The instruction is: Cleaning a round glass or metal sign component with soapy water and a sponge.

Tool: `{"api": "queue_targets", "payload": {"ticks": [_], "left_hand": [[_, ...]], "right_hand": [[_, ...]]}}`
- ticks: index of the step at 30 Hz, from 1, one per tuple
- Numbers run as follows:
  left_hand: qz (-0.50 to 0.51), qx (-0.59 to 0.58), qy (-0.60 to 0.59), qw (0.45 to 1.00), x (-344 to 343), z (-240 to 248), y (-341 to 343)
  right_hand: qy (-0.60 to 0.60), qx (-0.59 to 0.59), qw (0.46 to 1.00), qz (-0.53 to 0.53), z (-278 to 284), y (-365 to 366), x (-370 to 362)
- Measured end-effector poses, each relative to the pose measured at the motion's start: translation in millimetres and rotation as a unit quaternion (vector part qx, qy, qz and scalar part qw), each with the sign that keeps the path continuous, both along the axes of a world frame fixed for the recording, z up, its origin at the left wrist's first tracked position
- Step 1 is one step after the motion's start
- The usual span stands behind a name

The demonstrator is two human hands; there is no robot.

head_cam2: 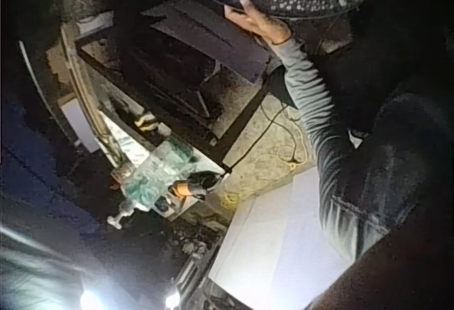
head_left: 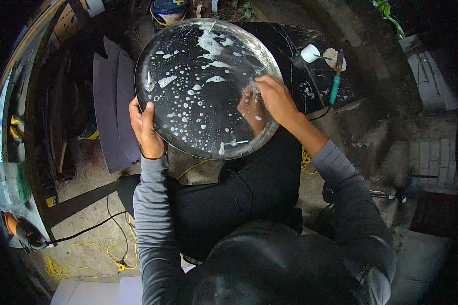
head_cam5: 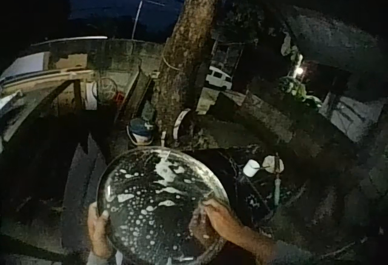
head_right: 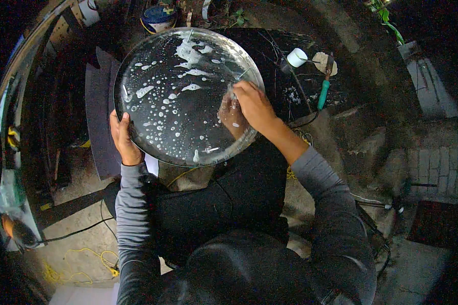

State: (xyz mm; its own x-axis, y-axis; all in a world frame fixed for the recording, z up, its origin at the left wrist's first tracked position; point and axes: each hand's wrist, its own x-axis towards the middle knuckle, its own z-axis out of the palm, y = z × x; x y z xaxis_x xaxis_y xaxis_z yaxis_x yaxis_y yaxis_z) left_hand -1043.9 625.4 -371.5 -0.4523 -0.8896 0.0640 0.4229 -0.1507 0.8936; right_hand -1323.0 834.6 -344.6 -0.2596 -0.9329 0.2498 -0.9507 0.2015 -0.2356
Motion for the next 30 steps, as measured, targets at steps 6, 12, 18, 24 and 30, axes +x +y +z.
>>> {"api": "queue_targets", "payload": {"ticks": [6, 12, 18, 24, 30], "left_hand": [[-0.004, 0.008, -0.001, 1.000, 3, -3, -3], [0.009, 0.000, -0.005, 1.000, 0, -5, -1], [0.030, 0.043, 0.023, 0.998, -1, -3, 1], [0.010, 0.038, 0.016, 0.999, 1, -1, -1], [0.005, 0.040, 0.008, 0.999, 4, -2, -4]], "right_hand": [[0.322, 0.098, 0.942, 0.008, 19, -38, -7], [0.306, 0.056, 0.950, 0.036, 21, -42, -8], [0.153, 0.110, 0.982, -0.020, 42, 10, -22], [-0.053, -0.057, 0.983, -0.166, 26, -14, -49], [-0.161, -0.013, 0.962, -0.220, 9, -39, -39]]}}
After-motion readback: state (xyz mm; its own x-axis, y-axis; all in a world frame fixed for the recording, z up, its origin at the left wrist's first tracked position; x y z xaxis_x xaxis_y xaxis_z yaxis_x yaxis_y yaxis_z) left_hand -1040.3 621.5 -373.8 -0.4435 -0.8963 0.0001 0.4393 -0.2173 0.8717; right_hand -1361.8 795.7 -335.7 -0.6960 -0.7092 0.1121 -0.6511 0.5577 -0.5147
